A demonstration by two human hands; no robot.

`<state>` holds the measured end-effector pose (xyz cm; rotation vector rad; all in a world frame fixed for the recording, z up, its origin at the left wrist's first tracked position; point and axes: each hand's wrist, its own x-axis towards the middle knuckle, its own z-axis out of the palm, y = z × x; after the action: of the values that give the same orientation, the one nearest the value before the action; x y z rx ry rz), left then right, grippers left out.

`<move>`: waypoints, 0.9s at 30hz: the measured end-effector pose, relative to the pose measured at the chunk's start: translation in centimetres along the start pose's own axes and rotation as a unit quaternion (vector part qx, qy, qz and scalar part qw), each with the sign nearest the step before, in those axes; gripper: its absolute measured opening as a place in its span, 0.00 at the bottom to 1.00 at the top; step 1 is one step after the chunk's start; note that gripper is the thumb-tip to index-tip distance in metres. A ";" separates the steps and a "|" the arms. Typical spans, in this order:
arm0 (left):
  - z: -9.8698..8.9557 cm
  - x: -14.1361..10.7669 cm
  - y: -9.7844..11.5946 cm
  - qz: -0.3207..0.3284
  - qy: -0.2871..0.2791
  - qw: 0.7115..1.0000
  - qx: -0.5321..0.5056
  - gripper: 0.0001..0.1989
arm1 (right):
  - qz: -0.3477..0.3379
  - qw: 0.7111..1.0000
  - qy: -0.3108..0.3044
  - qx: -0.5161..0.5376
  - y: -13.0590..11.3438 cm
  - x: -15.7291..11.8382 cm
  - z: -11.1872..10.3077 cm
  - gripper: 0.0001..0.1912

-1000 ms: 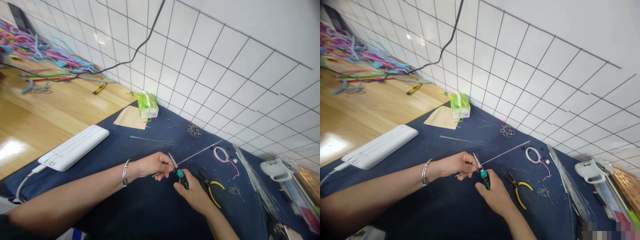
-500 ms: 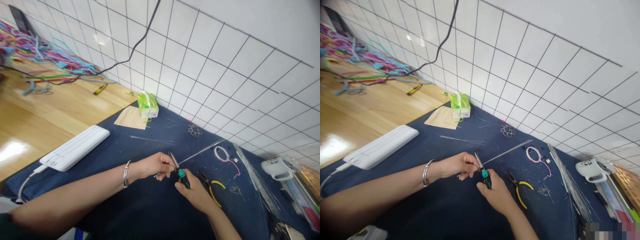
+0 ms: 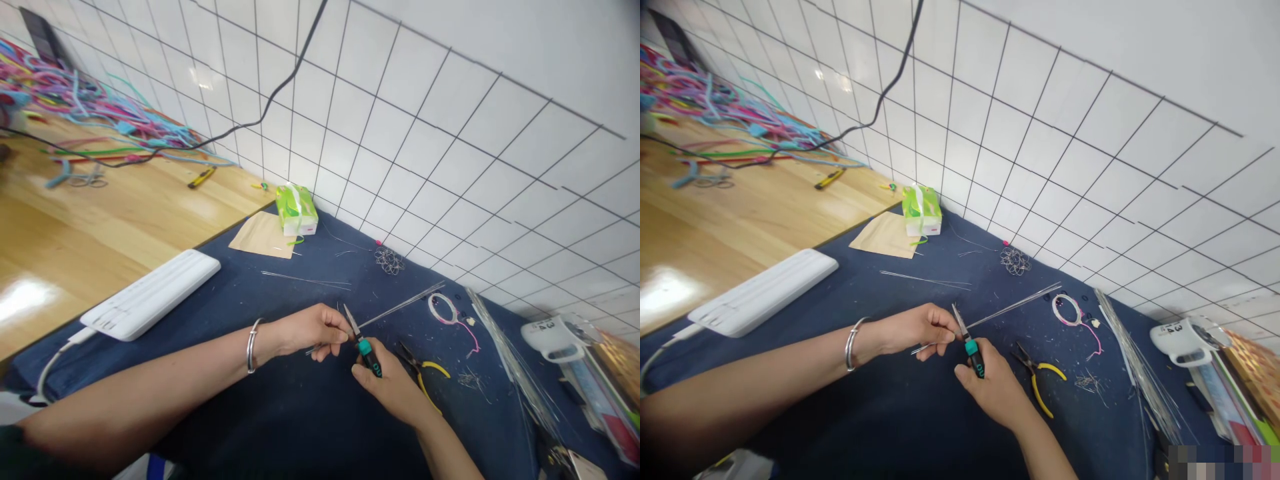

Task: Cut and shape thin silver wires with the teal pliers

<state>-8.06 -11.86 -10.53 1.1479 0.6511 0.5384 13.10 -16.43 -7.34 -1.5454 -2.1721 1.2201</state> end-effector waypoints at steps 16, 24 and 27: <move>-0.3 0.2 -0.2 -0.007 -0.009 1.000 0.015 0.11 | 0.009 1.000 0.012 -0.015 -0.2 0.0 0.4 0.13; -0.3 0.2 -0.2 0.001 -0.003 1.000 0.024 0.10 | 0.003 0.999 0.020 -0.038 -0.3 0.1 0.4 0.11; -0.2 0.3 -0.3 0.004 0.000 1.000 0.027 0.09 | 0.009 0.998 0.022 -0.050 -0.2 0.2 0.5 0.10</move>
<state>-8.04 -11.61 -10.88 1.2023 0.6654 0.5294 12.62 -16.54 -7.52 -1.6170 -2.2265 1.0865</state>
